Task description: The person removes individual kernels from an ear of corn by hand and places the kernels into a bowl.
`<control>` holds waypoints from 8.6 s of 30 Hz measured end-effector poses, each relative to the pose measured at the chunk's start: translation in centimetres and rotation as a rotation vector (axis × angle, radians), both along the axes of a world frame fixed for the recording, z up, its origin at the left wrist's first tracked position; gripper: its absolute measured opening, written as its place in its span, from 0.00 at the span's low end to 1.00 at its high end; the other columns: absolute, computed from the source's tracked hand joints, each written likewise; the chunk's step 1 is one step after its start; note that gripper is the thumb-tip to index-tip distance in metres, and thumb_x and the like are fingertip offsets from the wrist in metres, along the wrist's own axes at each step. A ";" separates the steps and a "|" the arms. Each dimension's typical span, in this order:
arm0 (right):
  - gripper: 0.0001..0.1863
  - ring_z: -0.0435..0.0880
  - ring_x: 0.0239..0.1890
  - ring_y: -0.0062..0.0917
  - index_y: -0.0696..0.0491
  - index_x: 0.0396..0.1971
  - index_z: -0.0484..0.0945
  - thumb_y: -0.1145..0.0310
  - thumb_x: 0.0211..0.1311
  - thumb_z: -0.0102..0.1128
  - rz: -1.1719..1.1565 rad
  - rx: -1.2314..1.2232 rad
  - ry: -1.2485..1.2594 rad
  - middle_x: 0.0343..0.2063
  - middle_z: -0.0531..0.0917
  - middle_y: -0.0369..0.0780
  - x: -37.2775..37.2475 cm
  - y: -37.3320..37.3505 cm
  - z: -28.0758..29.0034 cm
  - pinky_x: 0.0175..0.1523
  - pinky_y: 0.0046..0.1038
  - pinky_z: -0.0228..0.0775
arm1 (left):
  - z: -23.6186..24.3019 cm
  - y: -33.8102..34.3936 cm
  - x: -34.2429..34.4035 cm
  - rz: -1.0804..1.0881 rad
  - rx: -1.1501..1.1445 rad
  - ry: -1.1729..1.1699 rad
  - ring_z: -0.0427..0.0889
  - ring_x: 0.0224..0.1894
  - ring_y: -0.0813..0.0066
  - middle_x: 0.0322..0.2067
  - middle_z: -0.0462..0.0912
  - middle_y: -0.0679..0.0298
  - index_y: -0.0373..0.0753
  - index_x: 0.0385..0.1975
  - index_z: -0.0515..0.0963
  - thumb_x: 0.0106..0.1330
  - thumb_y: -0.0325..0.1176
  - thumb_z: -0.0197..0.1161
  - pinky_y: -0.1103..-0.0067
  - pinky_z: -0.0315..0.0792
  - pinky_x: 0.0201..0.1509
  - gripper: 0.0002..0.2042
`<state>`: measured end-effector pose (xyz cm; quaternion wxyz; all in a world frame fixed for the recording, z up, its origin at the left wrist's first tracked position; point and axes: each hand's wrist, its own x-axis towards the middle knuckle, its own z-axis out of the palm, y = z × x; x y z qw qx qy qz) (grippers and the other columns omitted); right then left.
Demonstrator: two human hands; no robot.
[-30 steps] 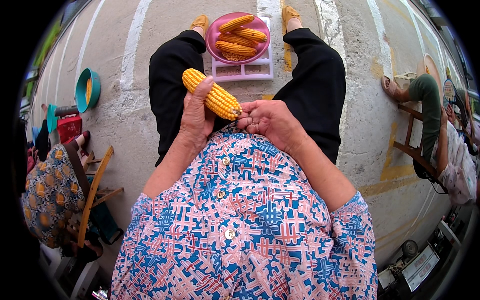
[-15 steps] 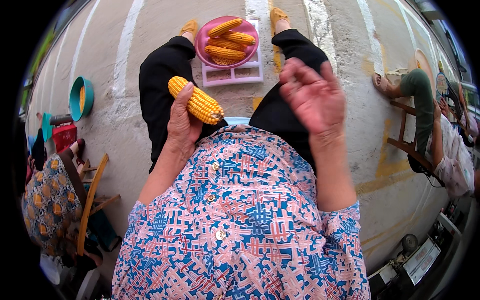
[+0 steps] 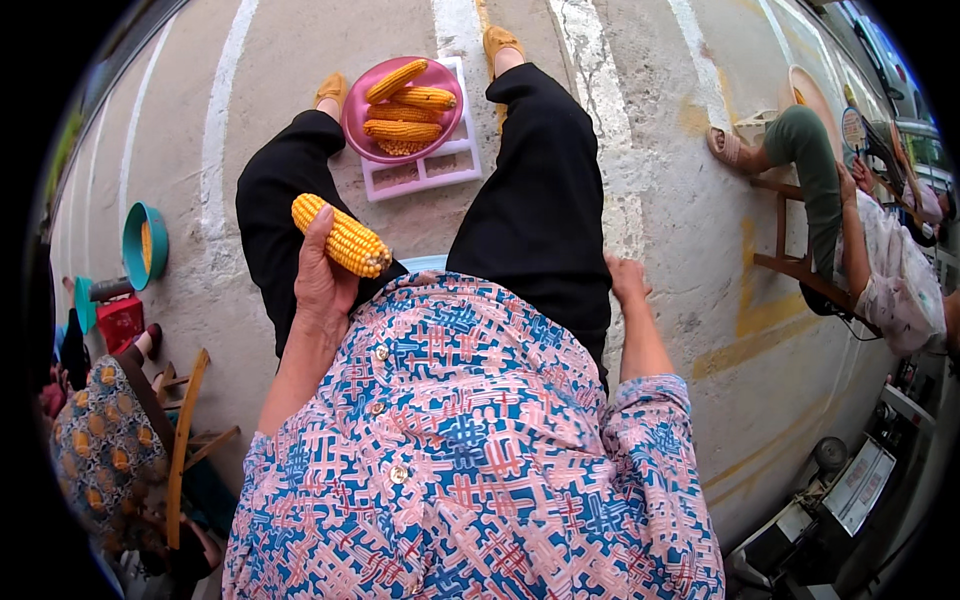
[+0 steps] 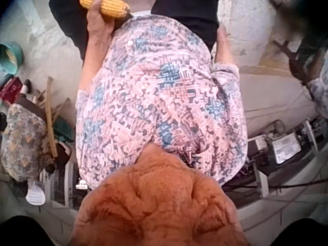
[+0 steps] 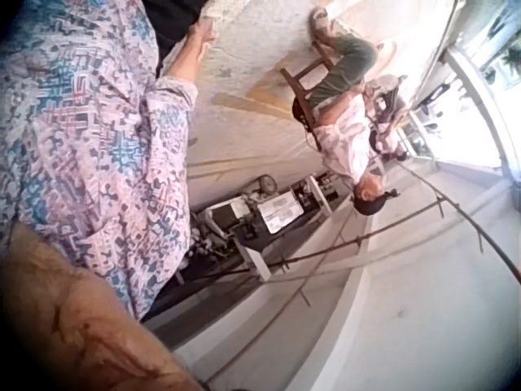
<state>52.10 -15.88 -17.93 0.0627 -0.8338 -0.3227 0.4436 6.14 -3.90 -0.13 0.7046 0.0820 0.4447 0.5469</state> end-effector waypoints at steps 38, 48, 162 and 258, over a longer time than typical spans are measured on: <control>0.16 0.77 0.30 0.12 0.60 0.49 0.76 0.76 0.59 0.60 0.164 0.707 0.878 0.32 0.80 0.35 -24.1 11.5 27.3 0.33 0.14 0.69 | 2.6 0.5 -0.1 -0.040 0.040 -0.486 0.79 0.47 0.64 0.40 0.78 0.59 0.39 0.47 0.70 0.64 0.41 0.62 0.62 0.75 0.53 0.18; 0.19 0.77 0.28 0.12 0.62 0.47 0.72 0.68 0.60 0.63 0.032 0.357 1.100 0.32 0.79 0.35 -28.1 9.9 26.4 0.33 0.12 0.68 | 2.0 0.4 -0.3 -0.027 0.085 -0.512 0.79 0.47 0.65 0.40 0.77 0.58 0.37 0.48 0.69 0.65 0.40 0.61 0.65 0.76 0.52 0.17; 0.07 0.77 0.20 0.12 0.62 0.33 0.80 0.72 0.62 0.60 0.259 0.572 0.818 0.20 0.79 0.33 -28.9 9.9 25.0 0.26 0.14 0.69 | 1.1 0.7 -1.6 -0.110 0.165 -0.562 0.72 0.49 0.58 0.44 0.69 0.51 0.35 0.51 0.65 0.47 0.30 0.63 0.62 0.70 0.59 0.28; 0.20 0.78 0.31 0.12 0.61 0.53 0.72 0.69 0.62 0.59 0.184 0.483 0.937 0.36 0.81 0.37 -27.6 10.6 22.5 0.34 0.13 0.71 | 0.0 0.6 -1.0 -0.230 0.069 -0.187 0.78 0.50 0.67 0.46 0.76 0.56 0.34 0.52 0.66 0.65 0.37 0.61 0.70 0.78 0.52 0.20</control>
